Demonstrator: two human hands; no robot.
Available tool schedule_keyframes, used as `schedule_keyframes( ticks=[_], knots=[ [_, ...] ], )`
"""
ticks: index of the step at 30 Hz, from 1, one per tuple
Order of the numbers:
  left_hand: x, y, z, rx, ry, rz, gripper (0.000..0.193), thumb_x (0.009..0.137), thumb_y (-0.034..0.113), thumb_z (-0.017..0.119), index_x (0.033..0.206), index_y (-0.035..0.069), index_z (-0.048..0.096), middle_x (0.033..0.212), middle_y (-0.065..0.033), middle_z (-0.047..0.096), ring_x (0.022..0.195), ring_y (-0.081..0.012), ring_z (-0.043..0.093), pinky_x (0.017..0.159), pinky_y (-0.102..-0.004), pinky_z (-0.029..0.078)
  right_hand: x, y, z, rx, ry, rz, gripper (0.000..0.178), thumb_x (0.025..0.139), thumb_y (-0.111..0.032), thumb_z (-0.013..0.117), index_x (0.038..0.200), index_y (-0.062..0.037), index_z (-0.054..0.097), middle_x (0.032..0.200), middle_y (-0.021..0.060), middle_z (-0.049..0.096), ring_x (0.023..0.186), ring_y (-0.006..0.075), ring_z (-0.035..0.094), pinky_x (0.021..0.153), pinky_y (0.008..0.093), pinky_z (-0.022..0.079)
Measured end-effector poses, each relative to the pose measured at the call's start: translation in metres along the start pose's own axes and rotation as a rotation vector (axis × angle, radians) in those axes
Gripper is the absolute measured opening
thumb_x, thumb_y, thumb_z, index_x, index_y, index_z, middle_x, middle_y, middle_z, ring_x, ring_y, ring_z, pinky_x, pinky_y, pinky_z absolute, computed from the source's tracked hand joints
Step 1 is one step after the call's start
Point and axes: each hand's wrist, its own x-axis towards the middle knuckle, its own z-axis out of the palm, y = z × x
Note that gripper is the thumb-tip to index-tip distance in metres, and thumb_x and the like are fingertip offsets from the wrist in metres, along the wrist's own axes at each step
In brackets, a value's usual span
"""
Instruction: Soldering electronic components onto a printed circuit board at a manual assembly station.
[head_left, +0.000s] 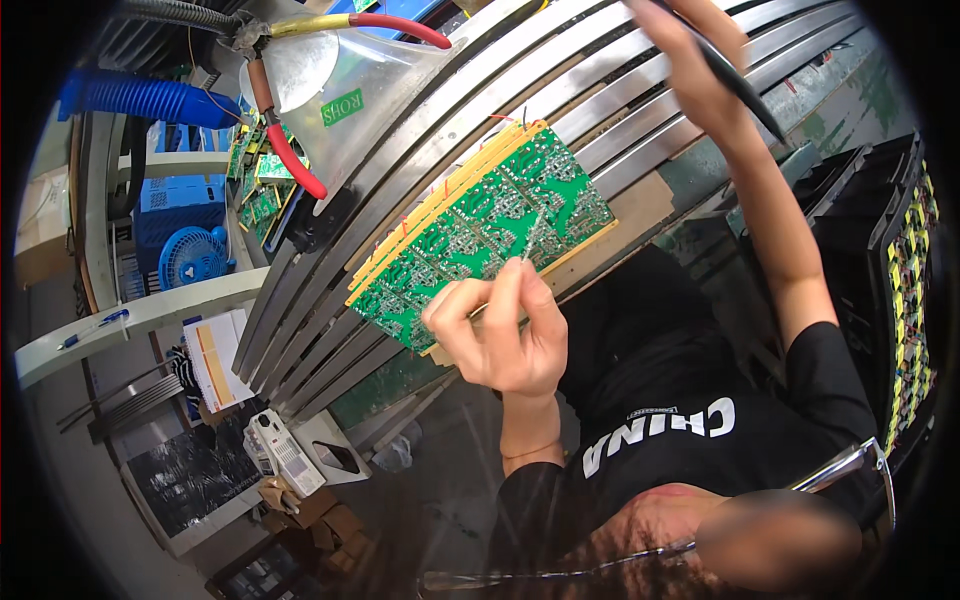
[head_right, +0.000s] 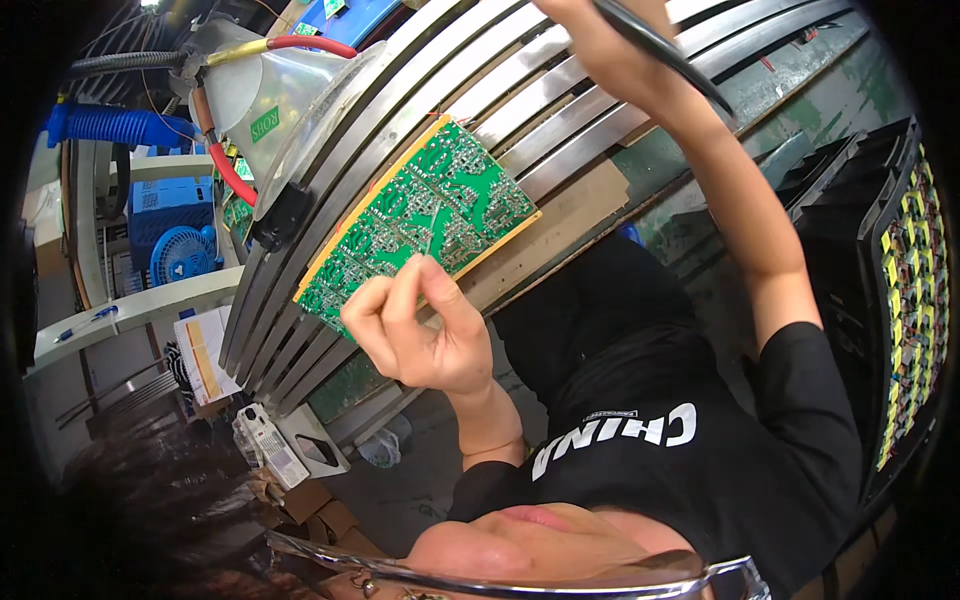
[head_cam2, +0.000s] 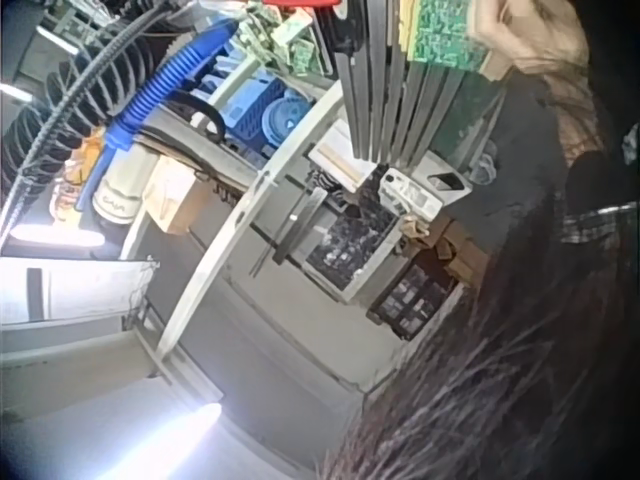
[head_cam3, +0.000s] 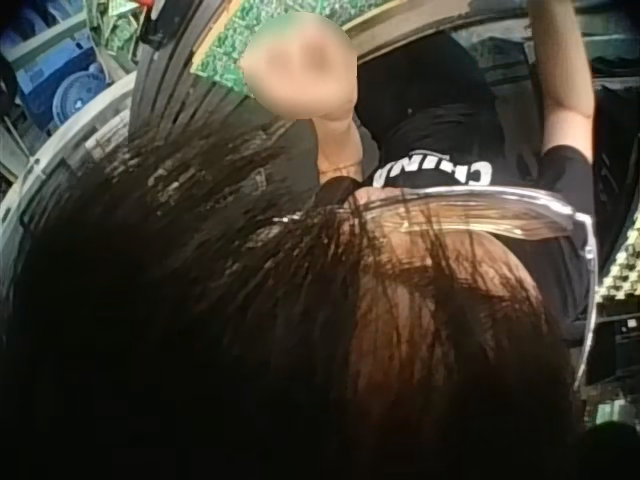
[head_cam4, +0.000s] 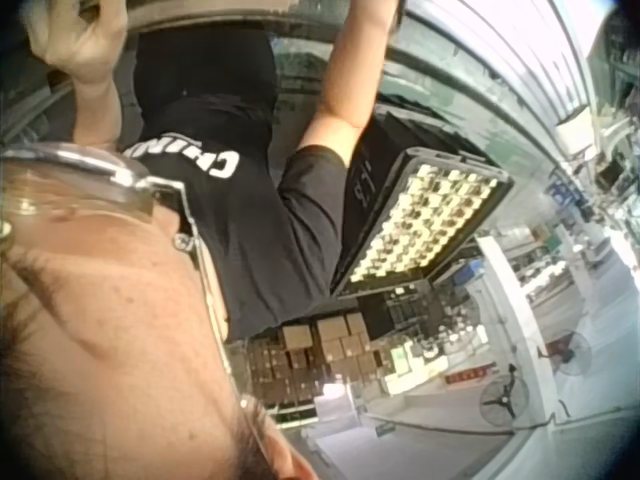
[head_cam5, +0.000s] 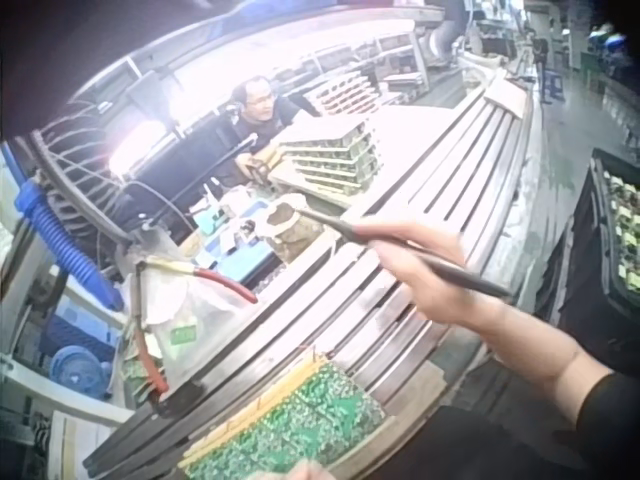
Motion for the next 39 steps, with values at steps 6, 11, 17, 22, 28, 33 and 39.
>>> schedule_keyframes(
  ticks=[6, 11, 17, 22, 28, 33, 39],
  knots=[
    [-0.011, 0.005, 0.007, -0.040, 0.002, 0.082, 0.016, 0.082, 0.001, 0.076, 0.095, 0.012, 0.075, 0.088, -0.0014, 0.054, 0.085, -0.0229, 0.053, 0.082, -0.0403, 0.049, 0.064, 0.042, 0.055, -0.348, -0.064, -0.367, 0.028, 0.091, -0.004, 0.056, 0.113, 0.0032, 0.071, 0.104, 0.0148, 0.071, 0.086, 0.0221, 0.062, 0.078, 0.0287, 0.049],
    [-0.020, 0.006, 0.012, -0.013, -0.039, 0.065, 0.016, 0.080, 0.000, 0.075, 0.091, 0.011, 0.072, 0.088, -0.0018, 0.055, 0.090, -0.0252, 0.058, 0.093, -0.0484, 0.048, -0.016, 0.014, 0.001, 0.040, 0.052, -0.326, 0.033, 0.089, -0.002, 0.051, 0.115, 0.0048, 0.071, 0.106, 0.0161, 0.072, 0.086, 0.0221, 0.061, 0.078, 0.0271, 0.048],
    [-0.022, 0.009, 0.015, -0.047, -0.079, 0.083, 0.015, 0.080, 0.002, 0.075, 0.091, 0.011, 0.069, 0.096, -0.0035, 0.063, 0.105, -0.0302, 0.065, 0.109, -0.0563, 0.041, -0.088, -0.024, -0.035, 0.667, 0.093, -0.088, 0.025, 0.089, -0.005, 0.056, 0.104, 0.0049, 0.073, 0.087, 0.0109, 0.070, 0.070, 0.0183, 0.059, 0.060, 0.0290, 0.047],
    [-0.024, 0.011, 0.017, -0.033, -0.092, 0.076, 0.016, 0.080, 0.003, 0.076, 0.091, 0.012, 0.068, 0.105, -0.0042, 0.068, 0.115, -0.0332, 0.066, 0.116, -0.0585, 0.036, -0.117, -0.019, -0.044, 0.701, -0.142, -0.303, 0.027, 0.086, -0.009, 0.059, 0.105, 0.0046, 0.072, 0.083, 0.0139, 0.070, 0.067, 0.0231, 0.056, 0.064, 0.0338, 0.048],
    [-0.024, 0.012, 0.020, -0.008, -0.088, 0.071, 0.016, 0.080, 0.004, 0.076, 0.091, 0.012, 0.068, 0.107, -0.0034, 0.069, 0.118, -0.0331, 0.065, 0.117, -0.0585, 0.034, -0.129, -0.019, -0.037, 0.622, -0.156, -0.349, 0.026, 0.086, -0.010, 0.060, 0.104, 0.0047, 0.071, 0.082, 0.0151, 0.069, 0.067, 0.0244, 0.055, 0.065, 0.0351, 0.048],
    [-0.023, 0.014, 0.021, 0.006, -0.084, 0.061, 0.014, 0.082, 0.003, 0.075, 0.091, 0.011, 0.069, 0.103, -0.0027, 0.069, 0.116, -0.0336, 0.065, 0.115, -0.0580, 0.037, -0.133, -0.018, -0.035, 0.612, -0.131, -0.346, 0.026, 0.085, -0.010, 0.061, 0.104, 0.0046, 0.071, 0.082, 0.0151, 0.069, 0.067, 0.0243, 0.055, 0.065, 0.0351, 0.048],
    [-0.023, 0.011, 0.021, 0.019, -0.105, 0.071, 0.015, 0.080, 0.004, 0.076, 0.090, 0.013, 0.069, 0.105, -0.0025, 0.069, 0.117, -0.0311, 0.064, 0.115, -0.0568, 0.035, -0.135, -0.019, -0.035, 0.620, -0.130, -0.334, 0.026, 0.085, -0.010, 0.062, 0.105, 0.0048, 0.071, 0.082, 0.0152, 0.068, 0.068, 0.0244, 0.055, 0.065, 0.0350, 0.048]
  ],
)
